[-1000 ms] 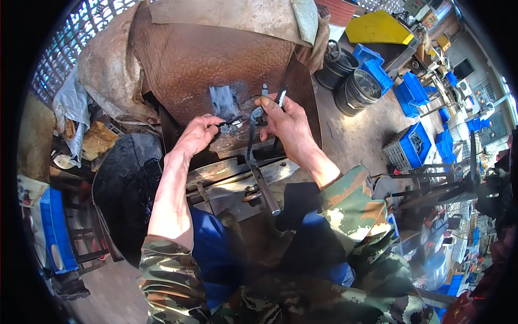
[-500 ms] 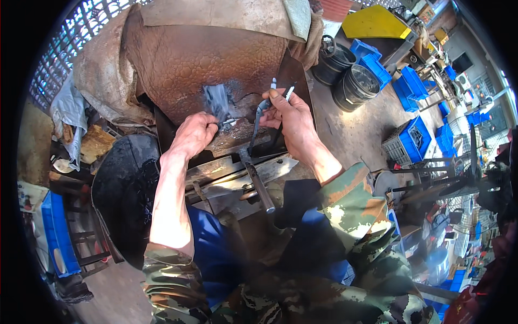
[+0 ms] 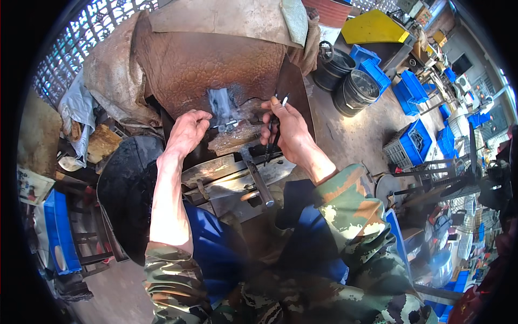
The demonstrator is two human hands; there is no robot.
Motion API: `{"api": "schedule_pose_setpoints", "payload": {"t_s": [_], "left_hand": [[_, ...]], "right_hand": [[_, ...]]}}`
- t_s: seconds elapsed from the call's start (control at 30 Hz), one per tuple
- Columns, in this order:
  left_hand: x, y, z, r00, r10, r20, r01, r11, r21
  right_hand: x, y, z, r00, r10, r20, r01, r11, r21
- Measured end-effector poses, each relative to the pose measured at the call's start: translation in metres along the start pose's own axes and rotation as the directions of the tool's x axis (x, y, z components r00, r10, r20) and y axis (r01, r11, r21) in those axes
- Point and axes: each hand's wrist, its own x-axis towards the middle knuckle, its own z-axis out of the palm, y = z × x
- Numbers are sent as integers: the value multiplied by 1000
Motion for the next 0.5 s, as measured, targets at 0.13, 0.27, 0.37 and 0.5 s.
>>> {"api": "schedule_pose_setpoints", "payload": {"t_s": [0.13,0.27,0.37,0.5], "left_hand": [[-2,3,-5,1000,1,-18,-1,1000,-11],[-4,5,-10,997,-5,-76,2,999,-37],[-6,6,-13,994,-10,-110,5,999,-53],[-6,5,-14,992,-14,-123,4,997,-82]], "right_hand": [[-4,0,-4,996,30,82,-28,999,-28],[-18,8,-8,990,-133,37,137,937,-321],[-36,16,-20,946,-244,213,324,710,-625],[-62,35,-35,836,-203,510,535,503,-678]]}}
